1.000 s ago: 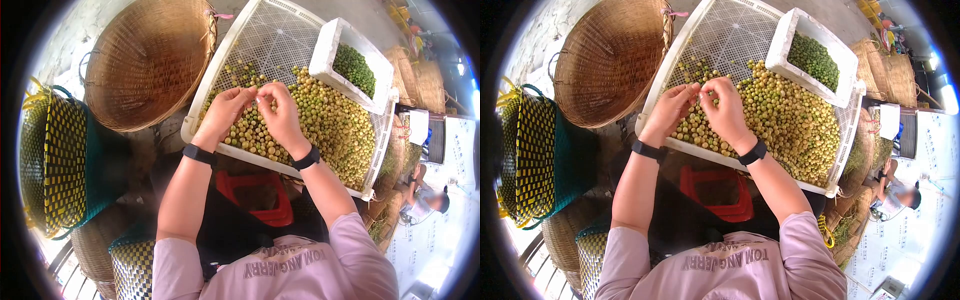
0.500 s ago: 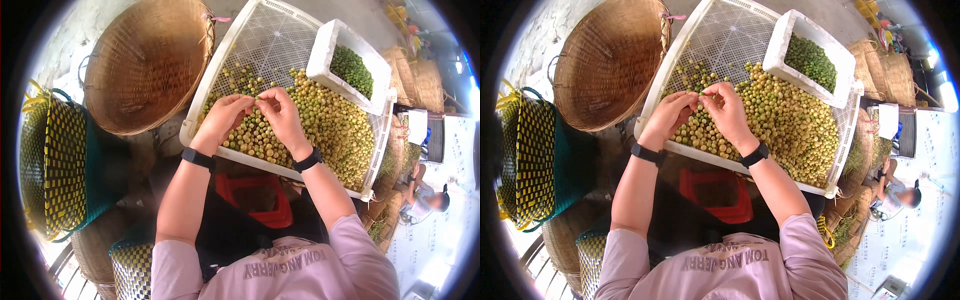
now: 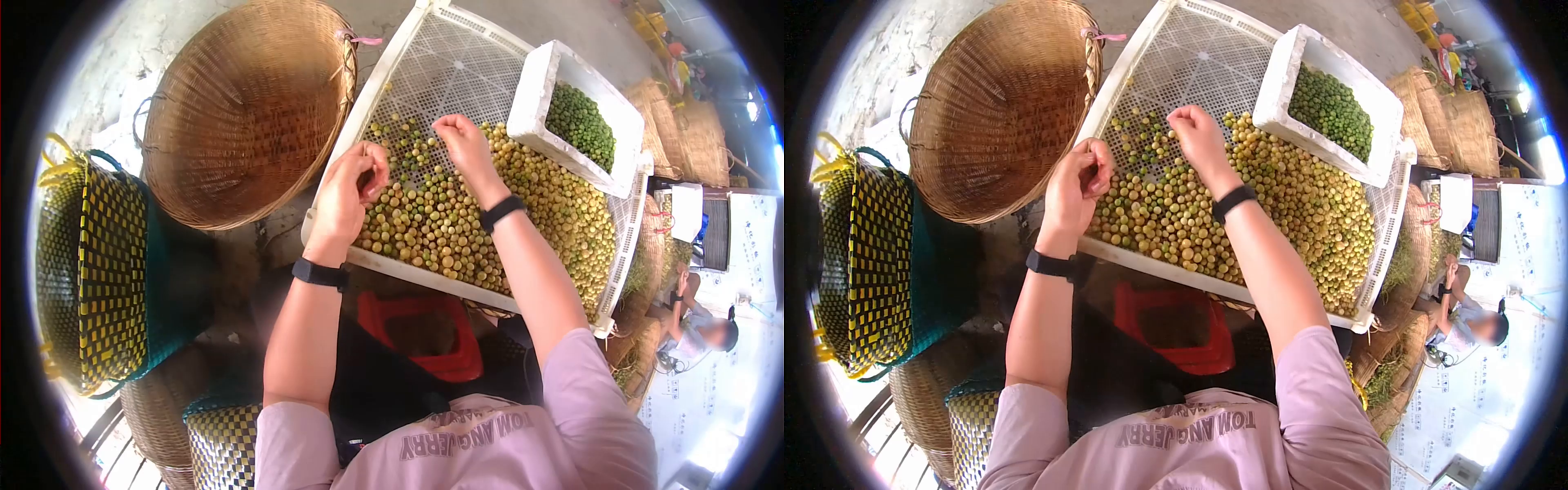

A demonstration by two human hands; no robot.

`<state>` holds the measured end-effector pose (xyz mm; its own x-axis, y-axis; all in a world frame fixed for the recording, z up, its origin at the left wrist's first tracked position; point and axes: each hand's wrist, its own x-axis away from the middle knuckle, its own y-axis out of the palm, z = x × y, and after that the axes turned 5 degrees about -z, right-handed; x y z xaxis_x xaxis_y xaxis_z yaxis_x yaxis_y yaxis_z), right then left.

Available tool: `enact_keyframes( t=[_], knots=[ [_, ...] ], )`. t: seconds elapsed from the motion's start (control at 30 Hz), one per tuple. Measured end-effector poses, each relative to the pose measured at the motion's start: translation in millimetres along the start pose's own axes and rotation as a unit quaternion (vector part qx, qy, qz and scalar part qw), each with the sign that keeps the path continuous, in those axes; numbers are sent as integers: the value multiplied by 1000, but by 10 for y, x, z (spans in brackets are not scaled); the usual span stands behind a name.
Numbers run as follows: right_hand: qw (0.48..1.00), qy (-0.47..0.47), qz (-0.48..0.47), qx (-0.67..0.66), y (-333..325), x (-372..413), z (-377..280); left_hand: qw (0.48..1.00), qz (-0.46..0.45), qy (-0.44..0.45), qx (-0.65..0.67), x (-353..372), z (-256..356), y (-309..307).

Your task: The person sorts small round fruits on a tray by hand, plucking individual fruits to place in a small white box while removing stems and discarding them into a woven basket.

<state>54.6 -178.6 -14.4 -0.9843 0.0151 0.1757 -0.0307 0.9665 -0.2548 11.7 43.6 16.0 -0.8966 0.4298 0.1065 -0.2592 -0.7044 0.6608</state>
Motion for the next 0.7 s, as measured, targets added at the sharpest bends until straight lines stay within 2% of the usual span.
enact_keyframes(
  t=[0.03, 0.07, 0.1, 0.17, 0.2, 0.33, 0.43, 0.47, 0.53, 0.57, 0.67, 0.7],
  knots=[
    [978, -45, 34, 199, 41, -88, 15, 999, -14, 15, 38, -2, 31, -26],
    [962, -49, 36, 265, 54, -148, 27, 999, -9, 20, 37, -3, 58, -41],
    [962, -51, 35, 265, 69, -202, 41, 999, -8, 21, 36, 0, 84, -47],
    [911, -91, 22, 402, 99, -288, 84, 996, 2, 34, 80, 6, 106, -68],
    [908, -106, 13, 405, 123, -319, 97, 997, 14, 29, 68, 6, 113, -74],
    [871, -67, -35, 486, 134, -384, 46, 997, 44, 25, 64, -12, 100, -73],
    [890, -74, -41, 447, 110, -368, -36, 996, 61, 8, 66, -39, 63, -85],
    [890, -75, -42, 448, 94, -333, -54, 996, 89, -10, 24, -39, 50, -61],
    [960, -66, -36, 268, 101, -152, -122, 991, 120, -49, -34, -54, 11, -50],
    [964, -97, -24, 246, 118, -66, -124, 991, 122, -48, -33, -59, -33, -41],
    [963, -91, -18, 254, 110, 19, -137, 988, 112, -82, -74, -67, -76, 68],
    [945, -96, 5, 313, 93, -44, -58, 988, 108, -84, -77, -60, -82, 90]
  ],
)
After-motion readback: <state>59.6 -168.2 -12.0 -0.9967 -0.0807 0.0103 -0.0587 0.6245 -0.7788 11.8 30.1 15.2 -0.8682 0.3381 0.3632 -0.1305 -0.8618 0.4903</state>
